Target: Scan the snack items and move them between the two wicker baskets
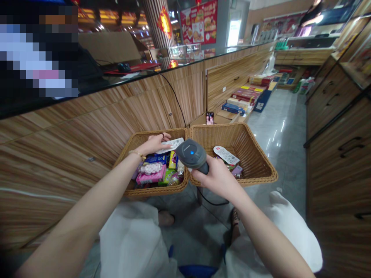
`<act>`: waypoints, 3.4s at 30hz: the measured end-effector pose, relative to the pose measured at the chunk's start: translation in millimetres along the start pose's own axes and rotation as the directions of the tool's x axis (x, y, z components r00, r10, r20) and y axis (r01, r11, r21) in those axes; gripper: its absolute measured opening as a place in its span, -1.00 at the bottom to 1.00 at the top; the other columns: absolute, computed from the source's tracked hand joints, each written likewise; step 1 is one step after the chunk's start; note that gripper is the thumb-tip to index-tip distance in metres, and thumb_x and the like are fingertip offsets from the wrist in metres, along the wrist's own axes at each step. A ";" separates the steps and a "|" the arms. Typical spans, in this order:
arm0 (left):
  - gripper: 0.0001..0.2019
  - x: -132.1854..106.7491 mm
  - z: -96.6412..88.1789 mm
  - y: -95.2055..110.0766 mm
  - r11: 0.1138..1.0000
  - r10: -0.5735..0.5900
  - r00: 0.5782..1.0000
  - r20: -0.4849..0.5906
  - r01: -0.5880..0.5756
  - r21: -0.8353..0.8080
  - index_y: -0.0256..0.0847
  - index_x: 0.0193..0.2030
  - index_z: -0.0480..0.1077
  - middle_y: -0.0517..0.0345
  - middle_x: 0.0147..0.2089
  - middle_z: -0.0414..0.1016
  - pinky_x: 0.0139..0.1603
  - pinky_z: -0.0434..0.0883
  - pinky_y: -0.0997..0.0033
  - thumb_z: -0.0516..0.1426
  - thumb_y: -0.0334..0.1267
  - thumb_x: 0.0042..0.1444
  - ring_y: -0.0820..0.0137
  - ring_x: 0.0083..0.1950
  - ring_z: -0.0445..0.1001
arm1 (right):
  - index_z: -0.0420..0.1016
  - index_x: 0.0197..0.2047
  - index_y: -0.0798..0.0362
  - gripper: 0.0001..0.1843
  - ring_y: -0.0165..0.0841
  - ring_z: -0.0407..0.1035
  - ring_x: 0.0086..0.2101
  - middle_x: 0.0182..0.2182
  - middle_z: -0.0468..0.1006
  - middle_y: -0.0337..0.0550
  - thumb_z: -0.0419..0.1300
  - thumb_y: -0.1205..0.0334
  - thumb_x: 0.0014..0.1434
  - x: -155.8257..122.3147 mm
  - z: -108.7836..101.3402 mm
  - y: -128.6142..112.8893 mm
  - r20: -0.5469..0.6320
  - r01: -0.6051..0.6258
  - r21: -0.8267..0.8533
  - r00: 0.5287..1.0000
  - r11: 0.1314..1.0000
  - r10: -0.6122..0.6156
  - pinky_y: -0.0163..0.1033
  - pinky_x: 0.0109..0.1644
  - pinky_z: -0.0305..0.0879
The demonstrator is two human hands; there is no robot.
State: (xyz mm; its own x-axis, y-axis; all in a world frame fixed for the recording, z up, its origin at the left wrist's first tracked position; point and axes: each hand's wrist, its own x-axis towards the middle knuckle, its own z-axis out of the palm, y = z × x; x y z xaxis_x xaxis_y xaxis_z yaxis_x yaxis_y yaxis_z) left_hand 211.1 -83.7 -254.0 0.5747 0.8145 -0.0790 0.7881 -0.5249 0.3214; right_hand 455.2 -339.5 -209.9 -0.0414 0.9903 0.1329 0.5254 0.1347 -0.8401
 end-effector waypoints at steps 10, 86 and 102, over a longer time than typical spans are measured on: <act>-0.27 -10.4 -2.4 11.2 0.996 0.020 1.000 0.021 -0.021 0.083 -0.09 0.30 0.36 0.02 0.18 0.62 0.29 0.18 0.13 0.33 0.13 0.02 0.05 0.27 0.49 | 0.38 -0.39 -0.02 -0.83 -0.18 0.51 -0.45 -0.63 0.50 -0.20 0.17 0.09 0.17 0.3 1.7 0.0 -0.013 0.022 0.008 1.000 1.000 -0.022 -0.20 -0.36 0.32; -0.26 -74.0 -7.6 51.6 0.931 0.222 0.887 -0.404 -0.069 0.358 0.04 0.57 0.03 -0.02 0.60 0.06 0.56 -0.20 -0.30 0.18 -0.03 0.32 -0.02 0.59 -0.01 | 0.42 -0.34 -0.03 -0.89 -0.08 0.59 -0.34 -0.54 0.59 -0.13 0.20 0.14 0.14 -4.7 -9.0 4.7 -0.140 0.046 -0.122 0.988 0.991 -0.063 -0.18 -0.31 0.36; -0.40 -142.7 -3.9 -8.3 0.953 0.084 0.991 -0.109 -0.048 0.299 0.19 0.29 0.48 0.05 0.58 0.10 0.52 -0.17 -0.44 0.34 0.11 0.09 -0.12 0.61 -0.05 | 0.39 -0.36 -0.02 -0.86 -0.14 0.54 -0.36 -0.49 0.58 -0.12 0.18 0.11 0.14 -2.6 0.5 4.5 -0.081 0.085 -0.127 0.992 0.988 -0.095 -0.18 -0.27 0.33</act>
State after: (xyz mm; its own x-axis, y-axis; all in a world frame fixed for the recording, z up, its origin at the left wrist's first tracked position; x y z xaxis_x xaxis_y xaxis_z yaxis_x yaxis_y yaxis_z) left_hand 121.7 -194.7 -241.7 0.6117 0.7894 0.0512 0.7892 -0.6134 0.0284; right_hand 457.3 -341.4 -214.3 -0.0225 0.9669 0.2543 0.6237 0.2124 -0.7522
